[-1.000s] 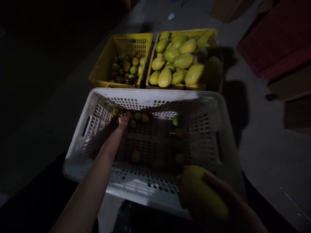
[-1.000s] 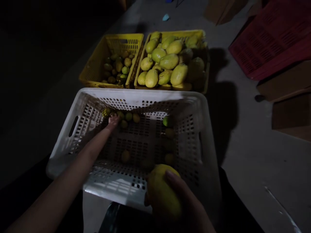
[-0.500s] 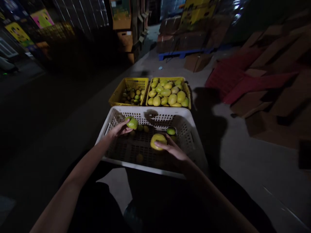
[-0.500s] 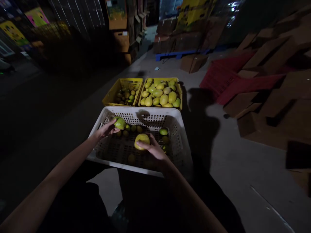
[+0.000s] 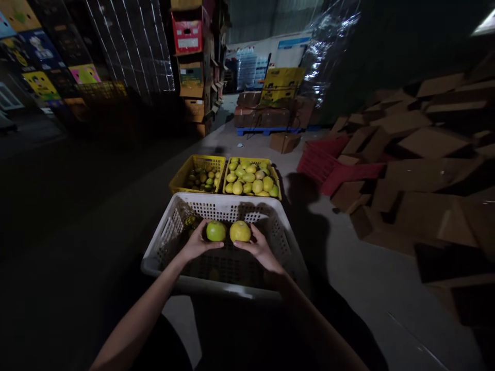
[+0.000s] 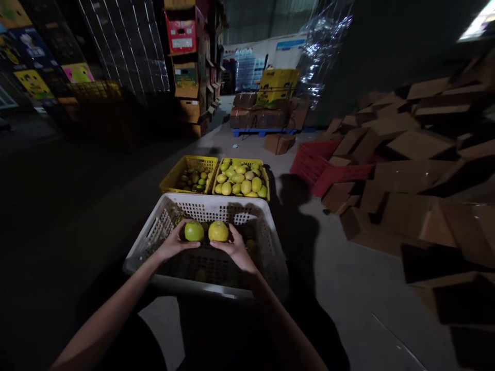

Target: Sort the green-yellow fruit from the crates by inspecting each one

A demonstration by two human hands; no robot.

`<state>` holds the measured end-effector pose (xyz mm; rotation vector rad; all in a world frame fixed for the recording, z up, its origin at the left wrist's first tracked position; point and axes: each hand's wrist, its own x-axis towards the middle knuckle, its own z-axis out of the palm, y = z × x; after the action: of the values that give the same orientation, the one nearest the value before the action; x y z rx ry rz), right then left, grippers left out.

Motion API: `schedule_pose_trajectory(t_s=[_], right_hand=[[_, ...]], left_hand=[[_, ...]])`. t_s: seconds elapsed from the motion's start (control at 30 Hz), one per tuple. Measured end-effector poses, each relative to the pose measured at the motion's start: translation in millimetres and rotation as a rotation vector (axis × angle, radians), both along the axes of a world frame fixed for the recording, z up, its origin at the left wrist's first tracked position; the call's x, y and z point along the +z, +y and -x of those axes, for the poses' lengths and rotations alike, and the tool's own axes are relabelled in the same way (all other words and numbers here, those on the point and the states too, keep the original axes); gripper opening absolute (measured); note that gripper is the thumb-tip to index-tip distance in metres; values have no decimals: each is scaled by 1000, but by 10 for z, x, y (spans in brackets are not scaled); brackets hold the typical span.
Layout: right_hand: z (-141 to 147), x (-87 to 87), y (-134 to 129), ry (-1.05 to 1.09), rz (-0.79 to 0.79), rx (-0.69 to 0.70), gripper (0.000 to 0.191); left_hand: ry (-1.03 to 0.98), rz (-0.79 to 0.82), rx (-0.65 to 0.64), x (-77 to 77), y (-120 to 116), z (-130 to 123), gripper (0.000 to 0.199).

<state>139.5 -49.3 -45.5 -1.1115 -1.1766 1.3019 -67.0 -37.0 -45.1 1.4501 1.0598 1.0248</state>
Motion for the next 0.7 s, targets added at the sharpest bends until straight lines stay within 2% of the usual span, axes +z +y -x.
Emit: schedule_pose_trajectory(t_s=[0.17,0.23,0.33,0.43,0.5,0.6,0.7], right_hand=[[77,-32,55,9,-72,-25,66],[91,-75,52,-20,-99,-40,70],[86,-105,20,-69,-127,-77,74],[58,-46,-28,-78,-72,-62,75],[29,22,-53,-42,-5,-15,72],[-15,86,-69,63,42,36,59],[-34,71,-73,158,83,106,51]], left_hand=[[140,-407,27,144,-8,43,63],[172,-469,15,204,-30,57,58],[189,-469,-4,263,-47,80,57],[145,-393,-8,278,-51,103,61],[55,-278,6,279,-58,113,64],[-133,-17,8,279,-84,121,60],[-302,269,6,264,-125,124,48]])
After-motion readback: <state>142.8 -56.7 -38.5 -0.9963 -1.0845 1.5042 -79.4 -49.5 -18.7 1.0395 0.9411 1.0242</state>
